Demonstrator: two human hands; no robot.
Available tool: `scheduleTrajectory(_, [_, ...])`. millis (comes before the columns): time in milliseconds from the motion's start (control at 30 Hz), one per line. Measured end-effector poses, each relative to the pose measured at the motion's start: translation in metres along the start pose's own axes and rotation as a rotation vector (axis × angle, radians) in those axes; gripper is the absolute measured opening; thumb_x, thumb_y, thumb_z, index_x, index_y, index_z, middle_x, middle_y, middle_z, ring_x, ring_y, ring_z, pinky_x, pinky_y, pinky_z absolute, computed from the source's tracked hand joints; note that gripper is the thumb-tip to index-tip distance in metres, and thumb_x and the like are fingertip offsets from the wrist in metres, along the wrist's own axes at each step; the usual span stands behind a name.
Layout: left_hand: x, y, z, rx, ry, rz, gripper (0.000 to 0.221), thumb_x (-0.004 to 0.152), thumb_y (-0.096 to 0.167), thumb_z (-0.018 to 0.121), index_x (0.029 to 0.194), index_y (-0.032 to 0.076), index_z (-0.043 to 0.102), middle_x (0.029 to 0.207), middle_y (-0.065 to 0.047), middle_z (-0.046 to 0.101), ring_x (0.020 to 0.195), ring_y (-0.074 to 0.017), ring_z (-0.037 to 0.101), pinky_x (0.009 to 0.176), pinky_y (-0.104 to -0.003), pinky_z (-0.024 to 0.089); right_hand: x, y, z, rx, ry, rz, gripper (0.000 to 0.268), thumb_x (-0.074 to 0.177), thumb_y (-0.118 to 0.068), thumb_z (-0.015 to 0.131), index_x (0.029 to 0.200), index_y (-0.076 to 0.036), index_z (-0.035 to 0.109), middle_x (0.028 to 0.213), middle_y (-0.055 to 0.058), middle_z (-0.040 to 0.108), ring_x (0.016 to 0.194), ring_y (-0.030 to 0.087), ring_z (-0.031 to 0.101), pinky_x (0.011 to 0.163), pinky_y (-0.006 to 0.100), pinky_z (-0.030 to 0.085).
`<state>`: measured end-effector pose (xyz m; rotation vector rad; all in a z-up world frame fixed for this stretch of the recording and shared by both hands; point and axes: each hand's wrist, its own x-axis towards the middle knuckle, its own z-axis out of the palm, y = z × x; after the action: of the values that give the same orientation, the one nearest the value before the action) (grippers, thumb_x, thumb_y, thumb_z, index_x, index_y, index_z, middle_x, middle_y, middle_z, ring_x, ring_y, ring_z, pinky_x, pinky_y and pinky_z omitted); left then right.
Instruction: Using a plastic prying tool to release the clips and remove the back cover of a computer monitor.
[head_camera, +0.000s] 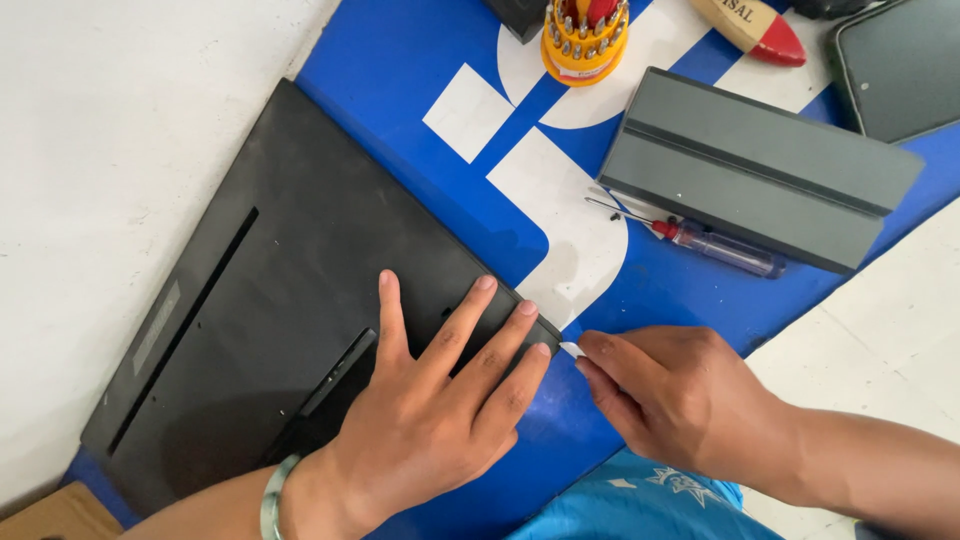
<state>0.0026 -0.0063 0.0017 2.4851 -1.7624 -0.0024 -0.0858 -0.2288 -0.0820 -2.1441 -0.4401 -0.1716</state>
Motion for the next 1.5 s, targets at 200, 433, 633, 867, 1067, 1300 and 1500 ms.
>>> scheduleTrajectory(200, [0.001, 0.0, 0.008, 0.017, 0.043, 0.006, 0.02, 0.102, 0.023, 0.065, 0.121, 0.015, 0.067, 0.131, -0.012, 0.072, 0.131, -0.0408, 0.062, 0.096, -0.089, 0.031, 0.001, 0.001, 0.002, -0.167, -0.091, -0.038, 0.016, 0.098, -0.008, 0.065, 0.109, 0.004, 0.062, 0.068, 0.013, 0.063, 0.048, 0.03, 0.057, 0.039, 0.04, 0.046])
scheduleTrajectory(433, [-0.001, 0.001, 0.012, 0.023, 0.099, 0.018, 0.014, 0.105, 0.024, 0.072, 0.113, 0.015, 0.065, 0.126, -0.014, 0.075, 0.128, -0.0432, 0.064, 0.094, -0.088, 0.032, 0.006, 0.001, 0.006, -0.225, -0.228, 0.051, 0.008, 0.099, -0.008, 0.058, 0.091, -0.009, 0.056, 0.054, 0.004, 0.05, 0.041, 0.026, 0.047, 0.035, 0.042, 0.037])
scheduleTrajectory(633, [-0.001, 0.008, 0.01, 0.038, 0.092, 0.016, 0.012, 0.104, 0.022, 0.074, 0.111, 0.016, 0.067, 0.126, -0.013, 0.074, 0.126, -0.0455, 0.064, 0.092, -0.087, 0.037, -0.002, -0.002, 0.017, -0.24, -0.196, 0.111, 0.021, 0.096, -0.009, 0.058, 0.079, -0.012, 0.046, 0.051, 0.004, 0.044, 0.039, 0.026, 0.04, 0.033, 0.043, 0.03])
scheduleTrajectory(867, [-0.004, 0.01, 0.009, 0.093, 0.071, -0.013, 0.012, 0.101, 0.015, 0.071, 0.113, 0.016, 0.072, 0.128, -0.008, 0.073, 0.13, -0.0391, 0.062, 0.095, -0.081, 0.043, 0.0, -0.005, 0.021, -0.245, -0.158, 0.182, 0.022, 0.095, -0.009, 0.061, 0.076, -0.011, 0.05, 0.047, 0.005, 0.045, 0.037, 0.026, 0.039, 0.033, 0.043, 0.03])
scheduleTrajectory(1067, [-0.006, 0.016, 0.009, 0.098, 0.071, -0.048, 0.013, 0.1, 0.017, 0.075, 0.113, 0.017, 0.074, 0.128, -0.01, 0.073, 0.129, -0.0392, 0.062, 0.097, -0.079, 0.043, 0.003, -0.006, 0.02, -0.202, -0.155, 0.224, 0.024, 0.094, -0.007, 0.06, 0.073, -0.012, 0.051, 0.044, 0.004, 0.044, 0.035, 0.024, 0.036, 0.033, 0.04, 0.028])
scheduleTrajectory(1300, [-0.008, 0.017, 0.01, 0.136, 0.083, -0.04, 0.014, 0.102, 0.016, 0.071, 0.116, 0.016, 0.073, 0.129, -0.009, 0.072, 0.128, -0.0377, 0.062, 0.097, -0.077, 0.045, 0.011, -0.005, 0.012, -0.117, -0.203, 0.276, 0.033, 0.1, -0.017, 0.06, 0.068, -0.012, 0.052, 0.046, 0.006, 0.049, 0.036, 0.027, 0.041, 0.037, 0.041, 0.032])
scheduleTrajectory(1500, [-0.01, 0.014, 0.012, 0.097, 0.138, -0.029, 0.007, 0.101, 0.014, 0.074, 0.109, 0.015, 0.073, 0.126, -0.01, 0.075, 0.127, -0.0358, 0.065, 0.098, -0.077, 0.044, 0.033, -0.011, -0.002, -0.024, -0.317, 0.416, 0.045, 0.102, -0.021, 0.061, 0.059, -0.011, 0.049, 0.043, 0.008, 0.046, 0.037, 0.026, 0.038, 0.042, 0.041, 0.031])
